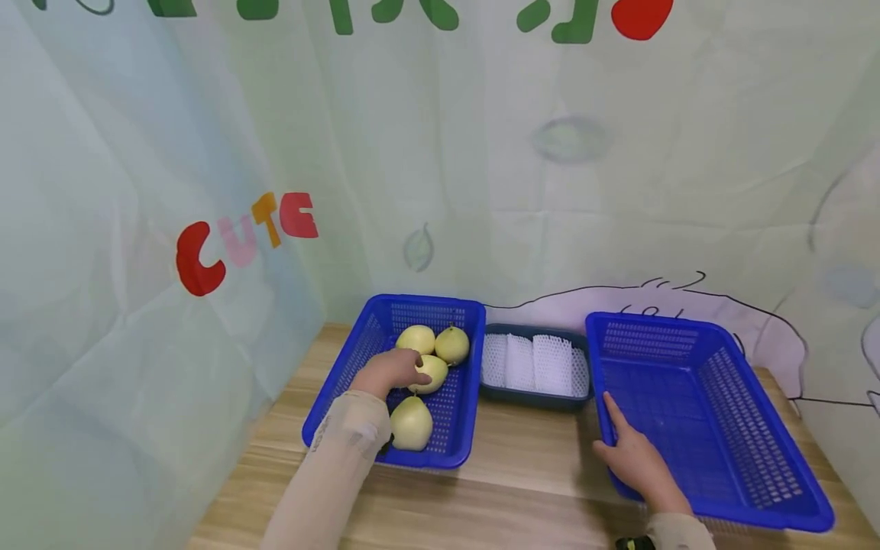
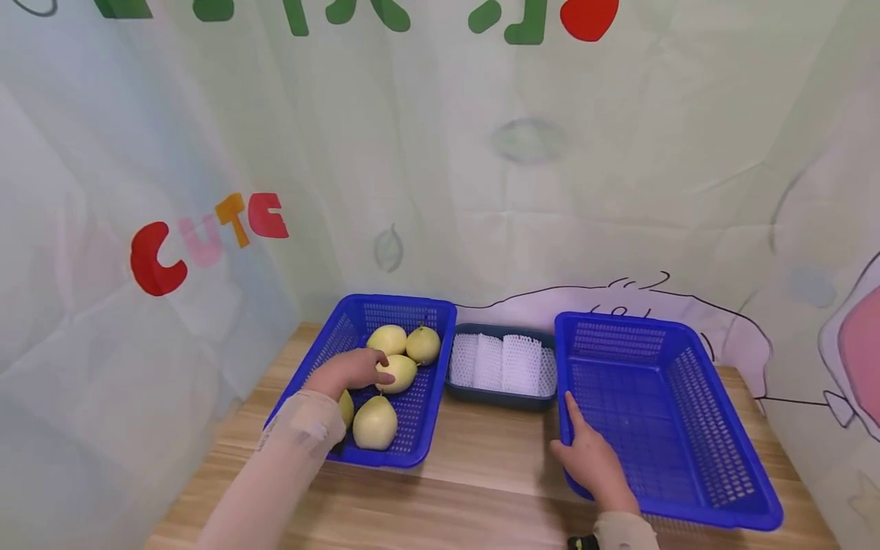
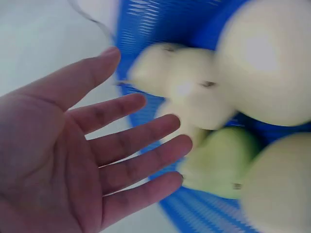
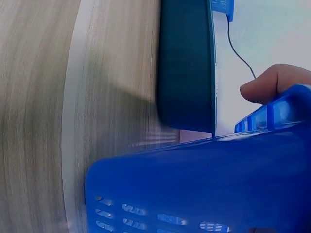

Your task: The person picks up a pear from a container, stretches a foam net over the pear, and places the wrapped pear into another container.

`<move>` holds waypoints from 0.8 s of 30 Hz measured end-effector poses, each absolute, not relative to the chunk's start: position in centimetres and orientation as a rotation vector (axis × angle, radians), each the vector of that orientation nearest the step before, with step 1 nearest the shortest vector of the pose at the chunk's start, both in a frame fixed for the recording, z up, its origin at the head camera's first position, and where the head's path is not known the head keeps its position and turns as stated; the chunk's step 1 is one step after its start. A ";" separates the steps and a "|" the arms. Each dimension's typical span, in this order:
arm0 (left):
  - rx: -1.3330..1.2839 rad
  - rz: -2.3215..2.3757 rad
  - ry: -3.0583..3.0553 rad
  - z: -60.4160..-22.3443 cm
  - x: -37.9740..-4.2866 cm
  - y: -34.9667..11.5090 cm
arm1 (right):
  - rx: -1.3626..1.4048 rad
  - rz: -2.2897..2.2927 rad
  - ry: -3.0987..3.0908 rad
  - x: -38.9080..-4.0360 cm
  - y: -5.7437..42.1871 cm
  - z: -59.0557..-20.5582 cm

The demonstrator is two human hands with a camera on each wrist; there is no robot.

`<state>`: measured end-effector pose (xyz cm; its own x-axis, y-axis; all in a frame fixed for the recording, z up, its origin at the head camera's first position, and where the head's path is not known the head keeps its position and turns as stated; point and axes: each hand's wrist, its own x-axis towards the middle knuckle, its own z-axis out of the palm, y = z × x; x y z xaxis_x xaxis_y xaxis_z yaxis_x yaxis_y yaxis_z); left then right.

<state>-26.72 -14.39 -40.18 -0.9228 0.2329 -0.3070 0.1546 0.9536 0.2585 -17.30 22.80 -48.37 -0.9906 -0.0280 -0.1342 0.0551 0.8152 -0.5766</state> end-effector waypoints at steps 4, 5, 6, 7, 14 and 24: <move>0.145 0.356 2.674 -41.5 -27.8 -14.7 | 0.015 -0.924 2.860 -17.4 22.7 -48.7; 0.108 0.365 2.653 -41.9 -27.9 -14.7 | 0.017 -0.926 2.863 -17.4 22.7 -48.7; 0.077 0.377 2.635 -42.1 -28.0 -14.7 | 0.019 -0.928 2.865 -17.4 22.6 -48.8; 0.060 0.383 2.615 -42.4 -28.1 -14.6 | 0.022 -0.928 2.866 -17.4 22.6 -48.8; 0.026 0.320 2.565 -43.0 -27.7 -14.1 | 0.042 -0.926 2.874 -17.3 22.8 -48.7; -0.031 0.313 2.541 -43.3 -27.7 -14.6 | 0.067 -0.924 2.853 -17.6 22.9 -48.5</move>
